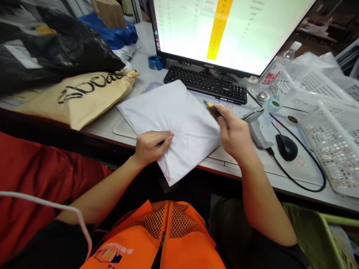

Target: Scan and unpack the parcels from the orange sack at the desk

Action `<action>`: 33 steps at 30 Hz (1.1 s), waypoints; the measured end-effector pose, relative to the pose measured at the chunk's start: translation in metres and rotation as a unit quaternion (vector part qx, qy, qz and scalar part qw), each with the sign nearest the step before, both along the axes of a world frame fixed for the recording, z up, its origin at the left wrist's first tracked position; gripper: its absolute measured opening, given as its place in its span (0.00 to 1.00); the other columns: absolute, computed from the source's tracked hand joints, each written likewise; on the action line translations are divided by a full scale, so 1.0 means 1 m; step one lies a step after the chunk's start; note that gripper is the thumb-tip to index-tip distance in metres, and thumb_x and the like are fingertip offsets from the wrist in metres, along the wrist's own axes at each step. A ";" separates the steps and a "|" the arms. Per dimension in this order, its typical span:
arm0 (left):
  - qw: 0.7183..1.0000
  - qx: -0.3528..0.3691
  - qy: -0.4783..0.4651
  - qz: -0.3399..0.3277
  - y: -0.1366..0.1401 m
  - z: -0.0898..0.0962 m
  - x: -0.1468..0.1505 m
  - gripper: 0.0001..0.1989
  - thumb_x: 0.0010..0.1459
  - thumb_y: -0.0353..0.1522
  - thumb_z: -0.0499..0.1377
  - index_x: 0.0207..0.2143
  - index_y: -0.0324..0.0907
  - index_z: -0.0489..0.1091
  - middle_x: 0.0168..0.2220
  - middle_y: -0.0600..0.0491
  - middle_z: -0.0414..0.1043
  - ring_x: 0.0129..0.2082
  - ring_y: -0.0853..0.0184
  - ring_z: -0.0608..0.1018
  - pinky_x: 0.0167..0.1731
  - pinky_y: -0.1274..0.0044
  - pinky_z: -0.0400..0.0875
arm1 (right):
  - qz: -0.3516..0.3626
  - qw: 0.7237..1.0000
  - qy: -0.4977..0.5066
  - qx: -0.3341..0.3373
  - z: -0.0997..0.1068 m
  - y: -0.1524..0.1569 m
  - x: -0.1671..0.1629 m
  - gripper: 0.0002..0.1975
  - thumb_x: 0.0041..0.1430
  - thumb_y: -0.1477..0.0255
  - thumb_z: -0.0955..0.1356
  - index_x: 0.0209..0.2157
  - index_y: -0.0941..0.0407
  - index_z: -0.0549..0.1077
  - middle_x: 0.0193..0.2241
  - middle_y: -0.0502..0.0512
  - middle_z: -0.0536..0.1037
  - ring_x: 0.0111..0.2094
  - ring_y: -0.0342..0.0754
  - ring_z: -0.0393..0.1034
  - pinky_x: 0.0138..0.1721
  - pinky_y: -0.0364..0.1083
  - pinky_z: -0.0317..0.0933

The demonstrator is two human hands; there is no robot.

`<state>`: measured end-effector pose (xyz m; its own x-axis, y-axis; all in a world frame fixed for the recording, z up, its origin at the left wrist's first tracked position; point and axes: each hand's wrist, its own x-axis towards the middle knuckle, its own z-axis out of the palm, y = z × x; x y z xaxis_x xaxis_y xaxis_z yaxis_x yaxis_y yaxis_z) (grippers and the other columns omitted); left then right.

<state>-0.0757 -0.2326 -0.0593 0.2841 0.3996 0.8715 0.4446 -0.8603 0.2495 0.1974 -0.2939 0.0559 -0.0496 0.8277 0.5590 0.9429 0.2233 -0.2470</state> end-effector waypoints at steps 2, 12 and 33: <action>1.000 0.006 0.000 0.019 0.000 -0.002 0.000 0.12 0.69 0.31 0.60 0.32 0.42 0.79 0.35 0.55 0.85 0.37 0.63 0.88 0.36 0.75 0.82 | 0.083 0.994 -0.047 -0.063 0.026 0.030 -0.046 0.22 0.73 0.68 0.60 0.63 0.52 0.75 0.45 0.58 0.83 0.42 0.54 0.78 0.47 0.51 0.69; 0.999 -0.016 0.018 0.043 0.003 -0.002 -0.002 0.18 0.72 0.36 0.57 0.29 0.43 0.79 0.34 0.54 0.85 0.32 0.63 0.87 0.29 0.75 0.77 | 0.064 0.930 -0.262 -0.250 0.041 0.092 -0.124 0.19 0.71 0.74 0.61 0.51 0.55 0.82 0.46 0.65 0.83 0.42 0.56 0.77 0.43 0.48 0.65; 0.959 -0.110 0.259 0.011 0.069 0.045 0.010 0.18 0.71 0.41 0.57 0.55 0.40 0.74 0.58 0.42 0.72 0.58 0.50 0.70 0.55 0.61 0.64 | -0.103 0.988 -0.108 0.031 -0.068 -0.045 0.078 0.20 0.70 0.63 0.63 0.55 0.55 0.80 0.50 0.67 0.77 0.53 0.65 0.73 0.56 0.66 0.69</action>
